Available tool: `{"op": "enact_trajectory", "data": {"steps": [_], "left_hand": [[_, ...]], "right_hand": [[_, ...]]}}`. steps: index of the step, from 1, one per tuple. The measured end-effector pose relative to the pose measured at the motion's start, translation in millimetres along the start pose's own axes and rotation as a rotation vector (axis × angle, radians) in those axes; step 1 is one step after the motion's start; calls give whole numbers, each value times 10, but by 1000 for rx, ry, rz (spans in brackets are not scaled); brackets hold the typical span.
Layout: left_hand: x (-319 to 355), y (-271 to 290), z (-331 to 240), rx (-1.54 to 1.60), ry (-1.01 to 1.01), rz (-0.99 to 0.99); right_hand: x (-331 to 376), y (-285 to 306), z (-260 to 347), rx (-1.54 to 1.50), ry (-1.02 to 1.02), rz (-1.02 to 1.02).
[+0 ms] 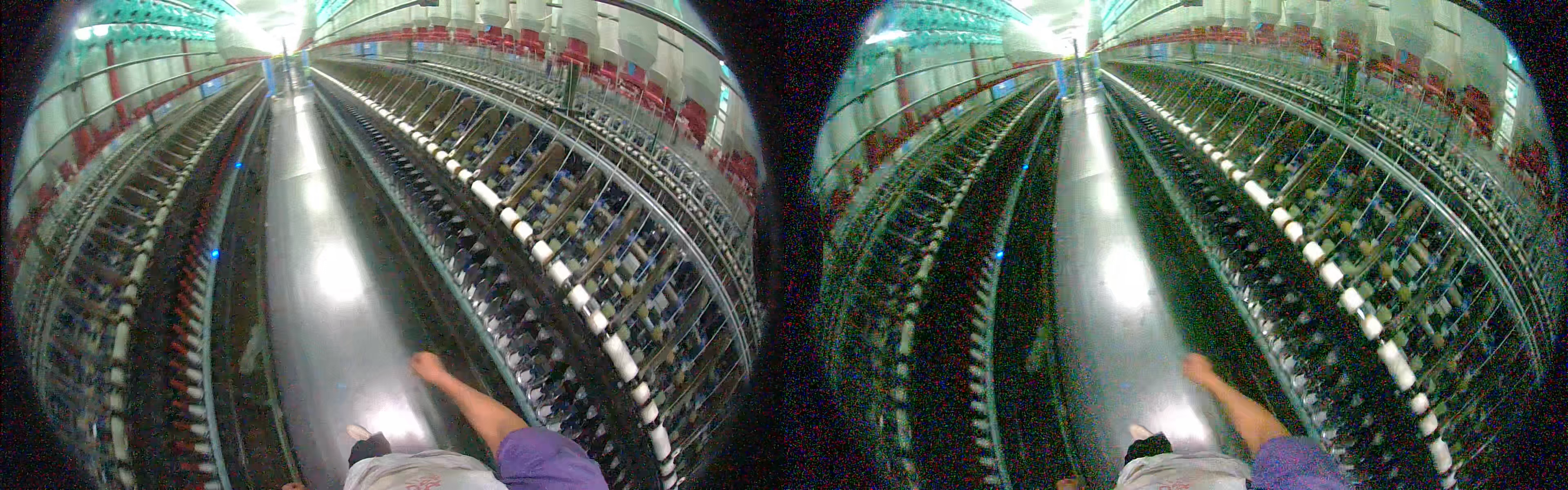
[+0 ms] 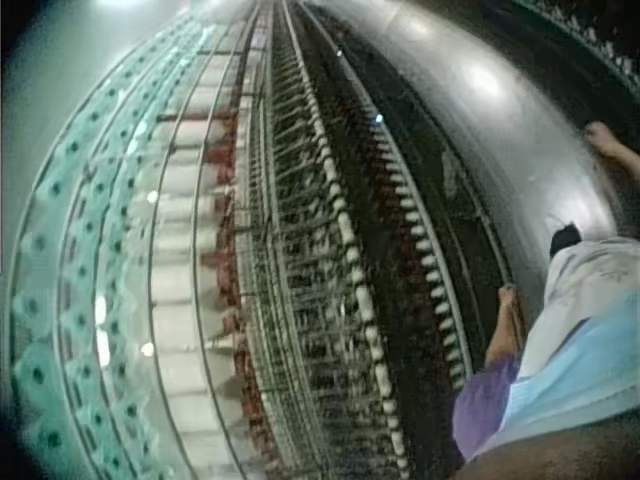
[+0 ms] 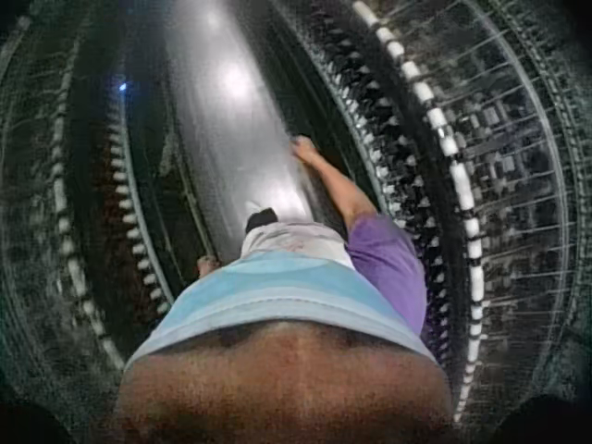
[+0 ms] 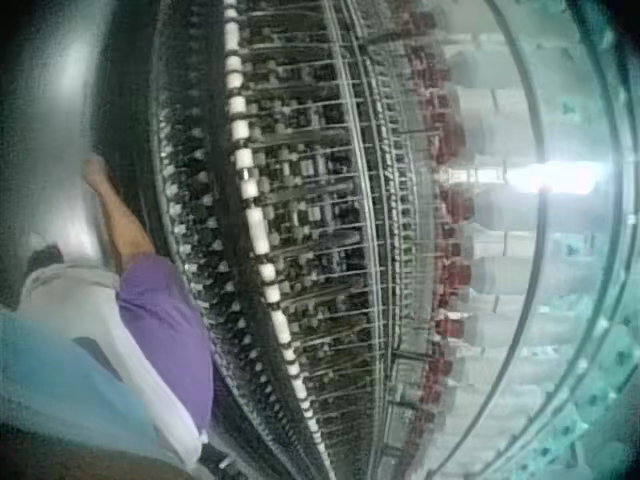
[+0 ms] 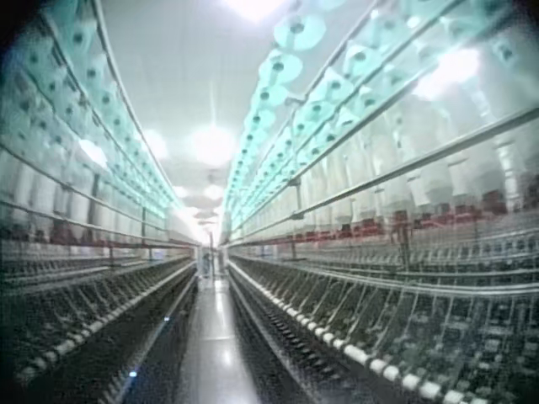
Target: The person walks along a row of spinning machines and uses a small orange tool to adjust or clean the spindles. They then remove a large white yarn cone, thread the yarn through the machine's guides, and reattach the cone to resume operation.
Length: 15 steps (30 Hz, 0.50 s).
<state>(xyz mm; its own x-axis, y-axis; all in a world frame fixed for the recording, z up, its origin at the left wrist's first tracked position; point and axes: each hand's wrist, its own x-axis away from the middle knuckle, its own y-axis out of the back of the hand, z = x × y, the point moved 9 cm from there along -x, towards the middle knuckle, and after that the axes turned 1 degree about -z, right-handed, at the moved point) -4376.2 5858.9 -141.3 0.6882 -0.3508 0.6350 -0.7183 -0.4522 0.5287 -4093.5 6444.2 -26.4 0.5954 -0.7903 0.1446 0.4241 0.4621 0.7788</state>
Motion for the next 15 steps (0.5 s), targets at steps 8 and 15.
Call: {"op": "enact_trajectory", "data": {"steps": [8,15], "left_hand": [[-1906,298,-1774,541,234,-192],[-3614,876,-4852,187,-533,-275]], "right_hand": [[-1337,-217,953,360,198,230],[-510,-704,-1626,780,-121,837]]}}
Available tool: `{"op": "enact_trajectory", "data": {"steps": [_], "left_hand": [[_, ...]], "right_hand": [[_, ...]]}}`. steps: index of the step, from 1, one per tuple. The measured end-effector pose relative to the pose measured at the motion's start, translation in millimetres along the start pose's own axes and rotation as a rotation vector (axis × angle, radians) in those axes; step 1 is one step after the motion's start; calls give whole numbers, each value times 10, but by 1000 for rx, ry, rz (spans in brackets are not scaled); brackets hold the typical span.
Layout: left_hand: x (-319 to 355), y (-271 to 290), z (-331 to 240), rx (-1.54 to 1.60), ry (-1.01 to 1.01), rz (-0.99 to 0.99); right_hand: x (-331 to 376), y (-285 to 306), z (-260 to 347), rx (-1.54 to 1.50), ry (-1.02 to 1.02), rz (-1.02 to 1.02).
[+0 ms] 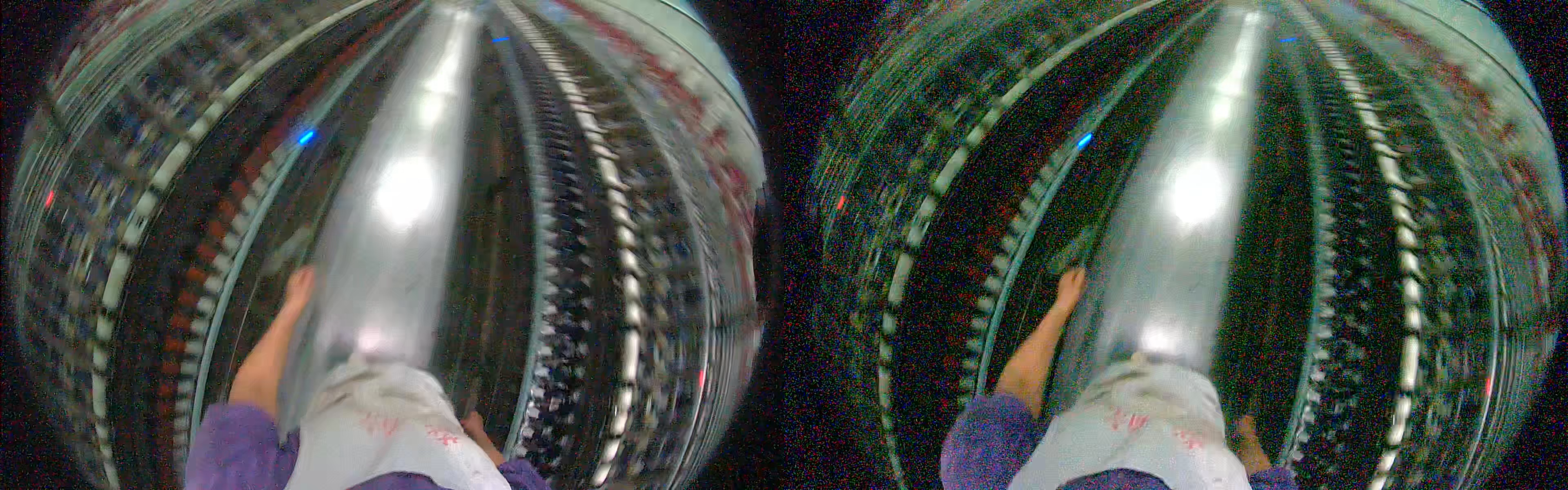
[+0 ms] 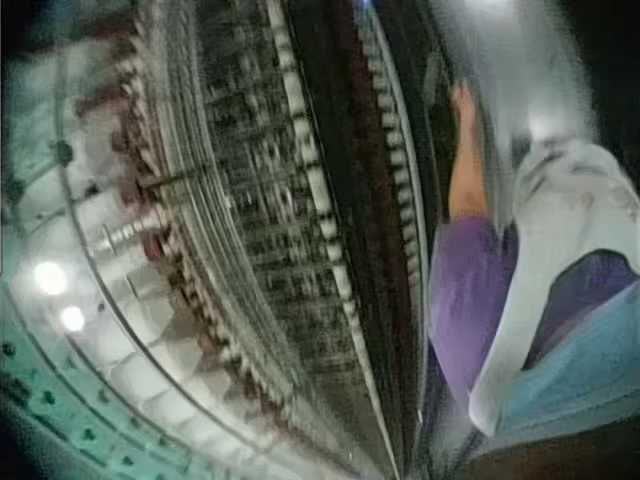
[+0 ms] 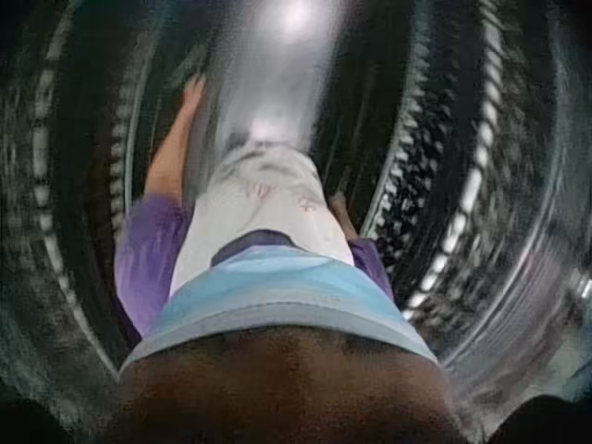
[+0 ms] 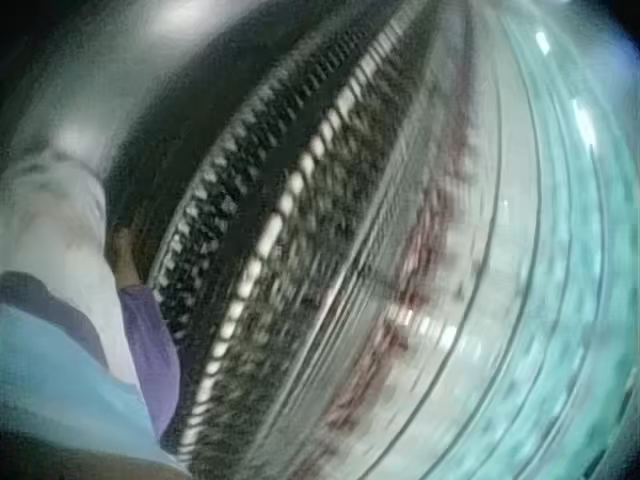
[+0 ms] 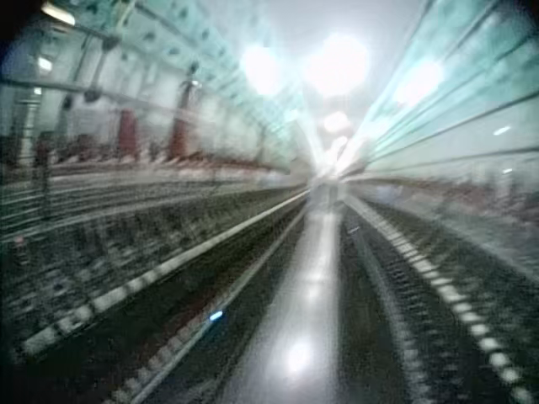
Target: The person walks along a row of spinning machines and uses a small orange tool to adjust or clean the spindles. They then remove a large white yarn cone, thread the yarn through the machine's guides, and reattach the cone to resume operation.
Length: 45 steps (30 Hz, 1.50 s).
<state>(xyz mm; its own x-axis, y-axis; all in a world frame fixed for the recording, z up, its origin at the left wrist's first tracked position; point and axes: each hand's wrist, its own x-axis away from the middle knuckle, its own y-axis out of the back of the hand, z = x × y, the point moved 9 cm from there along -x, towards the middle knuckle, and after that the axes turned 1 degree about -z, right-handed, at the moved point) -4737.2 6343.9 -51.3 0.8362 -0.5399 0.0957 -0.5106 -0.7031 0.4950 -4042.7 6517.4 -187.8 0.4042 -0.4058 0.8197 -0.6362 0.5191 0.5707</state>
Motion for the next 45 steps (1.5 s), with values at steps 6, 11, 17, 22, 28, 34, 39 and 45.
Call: {"op": "enact_trajectory", "data": {"steps": [6,11,17,22,28,34,39,45], "left_hand": [[-1579,901,-1723,37,-197,-594],[-2788,1581,-2305,115,-163,-763],[-3624,2105,-2334,183,146,-1004],[-4124,2302,-1943,-30,261,-1139],[-4458,2470,-1621,264,-73,-1430],[-4590,1891,-1432,871,232,-1190],[-4374,787,-1524,928,221,-1000],[-3584,-1274,-949,-70,342,-274]], "right_hand": [[-740,498,-575,-465,-161,-108],[-1877,1656,-947,-458,-63,-160],[-3388,4529,-1160,291,298,-608],[-3603,8189,-651,-341,562,-1172],[-3869,9671,587,-502,643,-869],[-4875,8251,819,115,809,-626],[-5992,7367,-107,74,444,-383],[-5952,8965,813,-46,735,-238]]}}
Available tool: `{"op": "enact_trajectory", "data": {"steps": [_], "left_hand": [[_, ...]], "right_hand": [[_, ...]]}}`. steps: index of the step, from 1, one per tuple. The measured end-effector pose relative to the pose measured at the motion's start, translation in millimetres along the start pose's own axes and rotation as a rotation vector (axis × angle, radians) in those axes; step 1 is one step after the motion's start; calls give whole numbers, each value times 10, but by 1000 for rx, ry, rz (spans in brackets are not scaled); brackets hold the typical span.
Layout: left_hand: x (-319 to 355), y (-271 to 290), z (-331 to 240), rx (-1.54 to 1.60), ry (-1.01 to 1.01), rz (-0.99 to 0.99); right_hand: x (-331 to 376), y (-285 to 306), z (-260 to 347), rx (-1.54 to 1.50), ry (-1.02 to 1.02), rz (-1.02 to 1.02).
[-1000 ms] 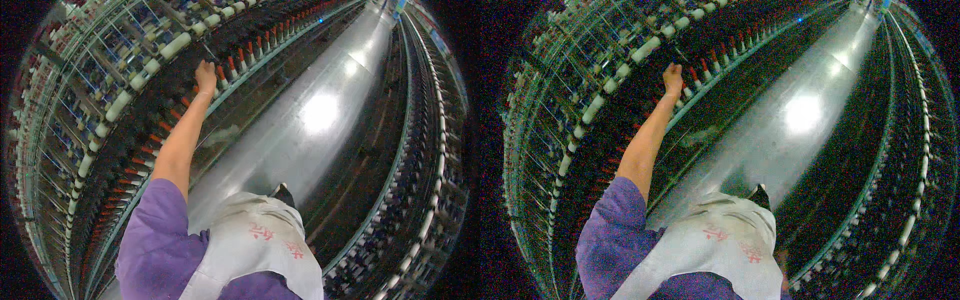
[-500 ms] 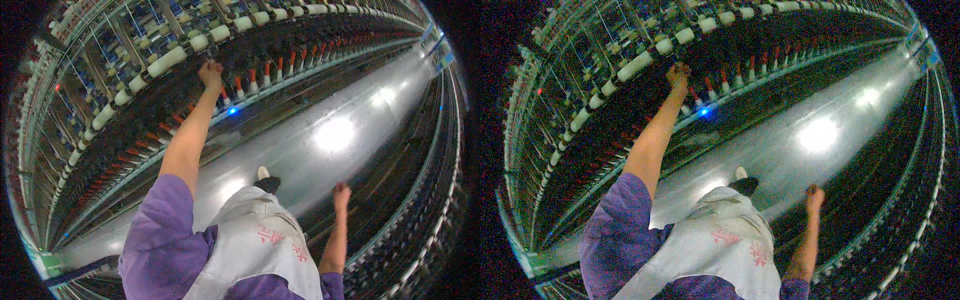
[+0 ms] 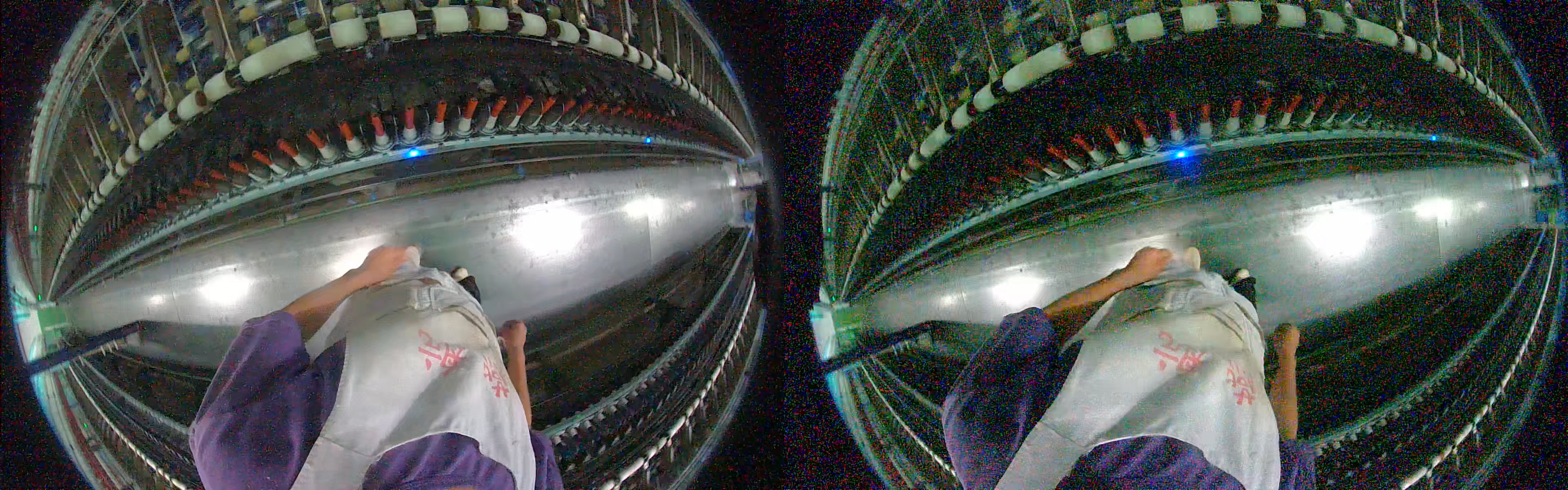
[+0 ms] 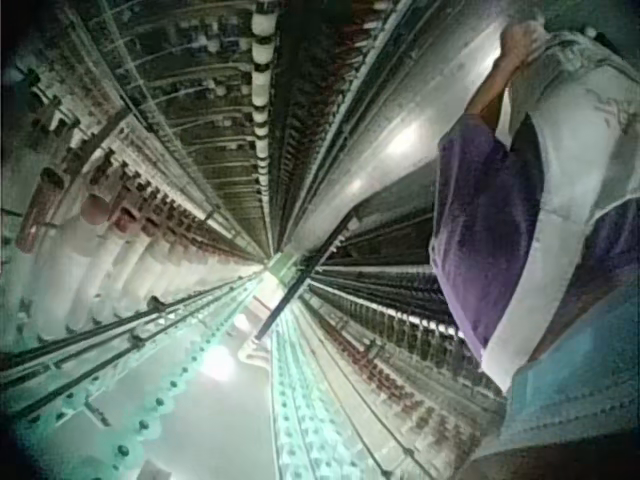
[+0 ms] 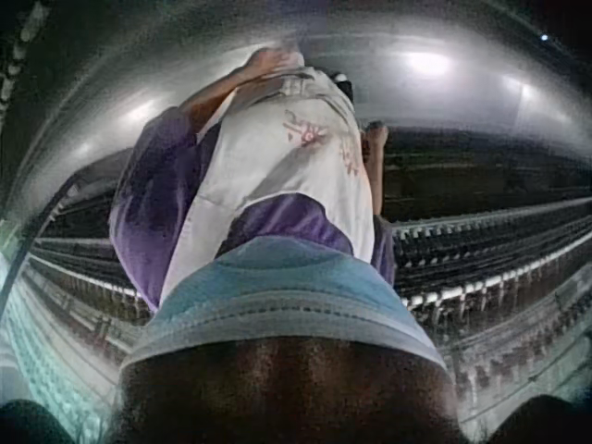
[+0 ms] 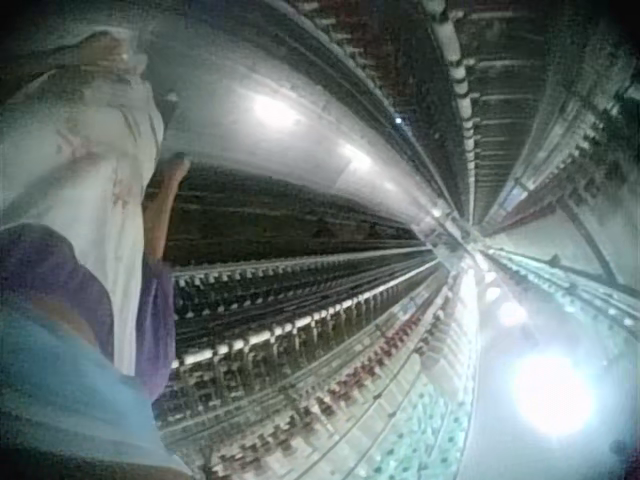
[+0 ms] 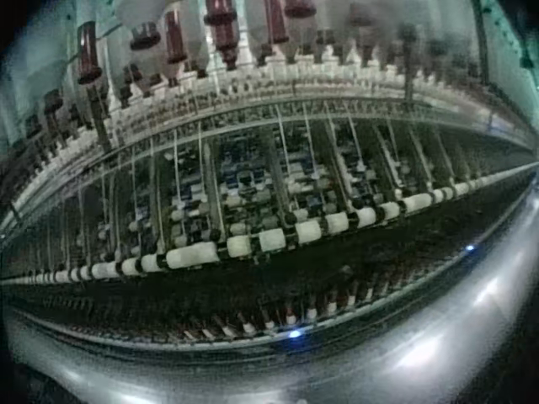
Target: The person walks along a row of spinning machines and uses a small orange tool to adjust or clean the spindles. They then remove a large white yarn cone, thread the yarn through the machine's guides, and reattach the cone to resume operation.
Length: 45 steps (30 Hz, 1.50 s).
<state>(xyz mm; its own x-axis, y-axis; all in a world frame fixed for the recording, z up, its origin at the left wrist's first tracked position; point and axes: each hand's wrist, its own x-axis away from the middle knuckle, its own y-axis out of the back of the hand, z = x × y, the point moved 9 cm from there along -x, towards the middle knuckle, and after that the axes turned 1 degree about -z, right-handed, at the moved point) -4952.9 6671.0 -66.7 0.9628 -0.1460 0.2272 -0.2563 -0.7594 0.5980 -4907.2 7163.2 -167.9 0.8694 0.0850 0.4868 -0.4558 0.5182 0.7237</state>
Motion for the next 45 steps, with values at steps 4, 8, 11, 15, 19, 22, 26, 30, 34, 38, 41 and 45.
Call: {"op": "enact_trajectory", "data": {"steps": [4,8,11,15,19,22,26,30,34,38,41,45], "left_hand": [[982,-205,1324,-477,286,-394],[1728,-196,1797,-6,470,-615],[1958,-192,1810,643,668,-739],[1878,-453,1551,1331,554,-791],[1906,-920,1482,1061,469,-627],[2244,-1217,1491,762,525,-641],[2712,-1481,1536,1657,448,-921],[2791,-1374,1625,1339,896,-718],[2058,-468,1476,1189,612,-917],[867,722,901,136,398,-773],[124,1162,638,419,304,-709],[-425,1536,76,106,165,-649]], "right_hand": [[-692,828,1549,308,261,-11],[-1165,1236,3413,212,622,-216],[-1053,1264,4824,93,1004,-157],[-823,1343,6254,157,1212,-297],[-1079,1117,7019,325,1149,-202],[-1077,998,7318,380,1276,-264],[-1318,715,7352,641,1270,-133],[-1534,440,6877,655,1359,-191],[-1558,-449,5462,845,1279,119],[-1377,-685,3801,870,935,543],[-1401,-285,3242,593,764,484],[-1844,188,2614,548,389,307]]}}
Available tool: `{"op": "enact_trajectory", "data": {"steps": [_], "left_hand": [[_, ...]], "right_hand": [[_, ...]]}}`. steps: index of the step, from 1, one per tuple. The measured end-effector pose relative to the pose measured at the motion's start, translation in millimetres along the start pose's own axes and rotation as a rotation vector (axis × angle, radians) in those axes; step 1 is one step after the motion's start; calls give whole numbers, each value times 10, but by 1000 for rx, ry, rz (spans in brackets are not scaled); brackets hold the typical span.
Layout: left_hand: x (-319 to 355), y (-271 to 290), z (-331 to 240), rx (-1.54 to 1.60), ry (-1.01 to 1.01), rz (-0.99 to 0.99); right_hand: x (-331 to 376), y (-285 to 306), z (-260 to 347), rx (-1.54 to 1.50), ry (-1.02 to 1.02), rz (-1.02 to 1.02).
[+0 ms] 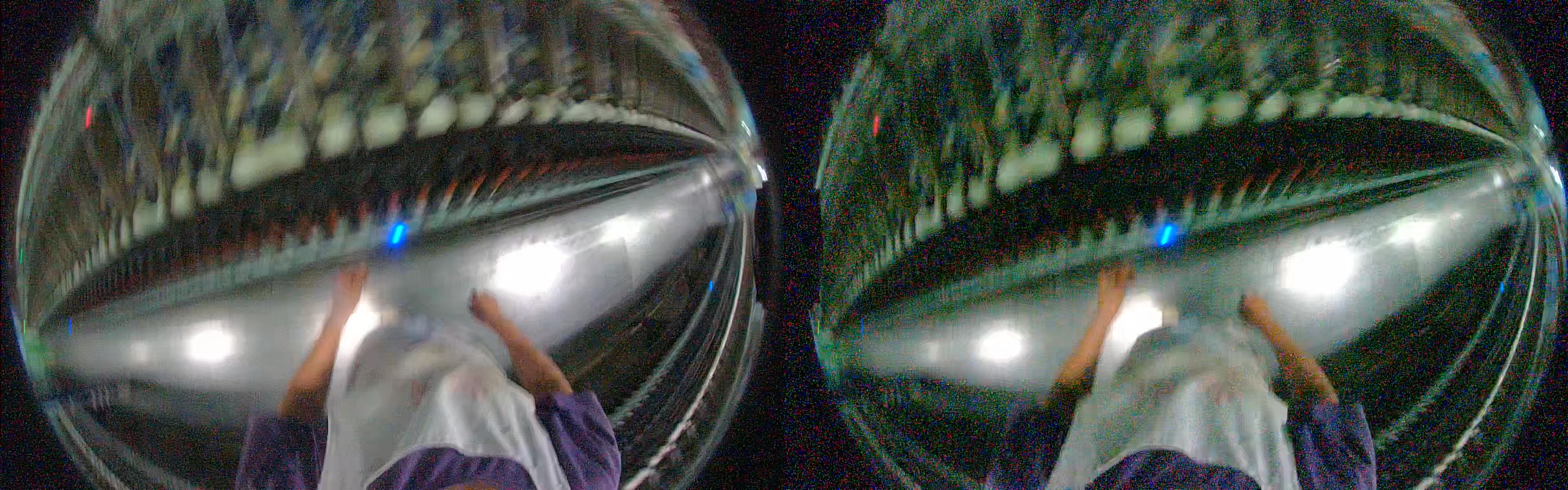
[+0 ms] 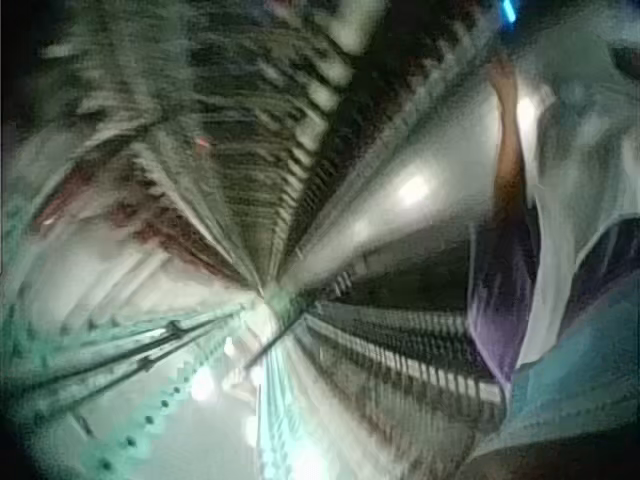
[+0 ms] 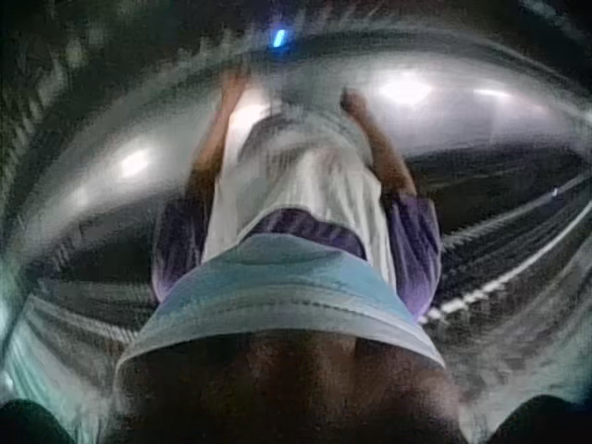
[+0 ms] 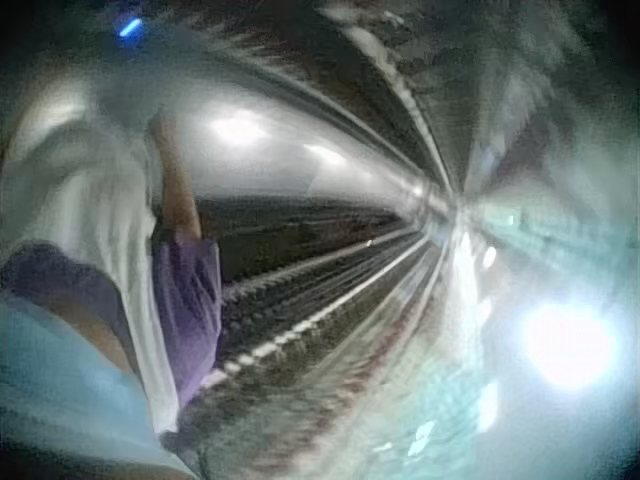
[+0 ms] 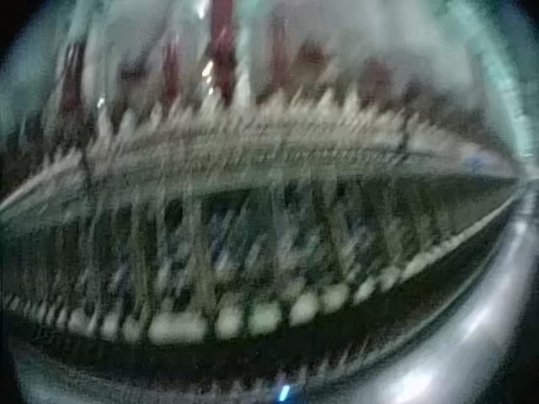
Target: The person walks along a row of spinning machines and uses a small orange tool to adjust or clean the spindles. They then remove a large white yarn cone, thread the yarn through the machine's guides, and reattach the cone to resume operation.
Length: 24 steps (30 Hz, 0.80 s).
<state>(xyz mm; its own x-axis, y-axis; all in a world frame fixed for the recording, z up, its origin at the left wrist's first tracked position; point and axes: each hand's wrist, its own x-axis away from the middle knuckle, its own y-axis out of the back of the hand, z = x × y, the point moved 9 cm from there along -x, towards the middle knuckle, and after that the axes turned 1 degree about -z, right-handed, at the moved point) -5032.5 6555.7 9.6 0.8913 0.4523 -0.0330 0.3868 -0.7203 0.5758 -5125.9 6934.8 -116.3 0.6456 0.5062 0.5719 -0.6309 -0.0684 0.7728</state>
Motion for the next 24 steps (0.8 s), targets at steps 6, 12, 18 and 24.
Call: {"op": "enact_trajectory", "data": {"steps": [6,12,18,24], "left_hand": [[-288,-77,-744,-129,-193,92],[-470,179,-1574,42,-295,146],[-298,750,-2607,-89,-628,67],[-474,1931,-3590,-118,-911,-355]], "right_hand": [[-222,296,-148,-629,177,-425],[-402,578,453,-117,238,-385],[-110,1006,614,-116,344,-407],[57,1584,715,17,318,-537]]}}
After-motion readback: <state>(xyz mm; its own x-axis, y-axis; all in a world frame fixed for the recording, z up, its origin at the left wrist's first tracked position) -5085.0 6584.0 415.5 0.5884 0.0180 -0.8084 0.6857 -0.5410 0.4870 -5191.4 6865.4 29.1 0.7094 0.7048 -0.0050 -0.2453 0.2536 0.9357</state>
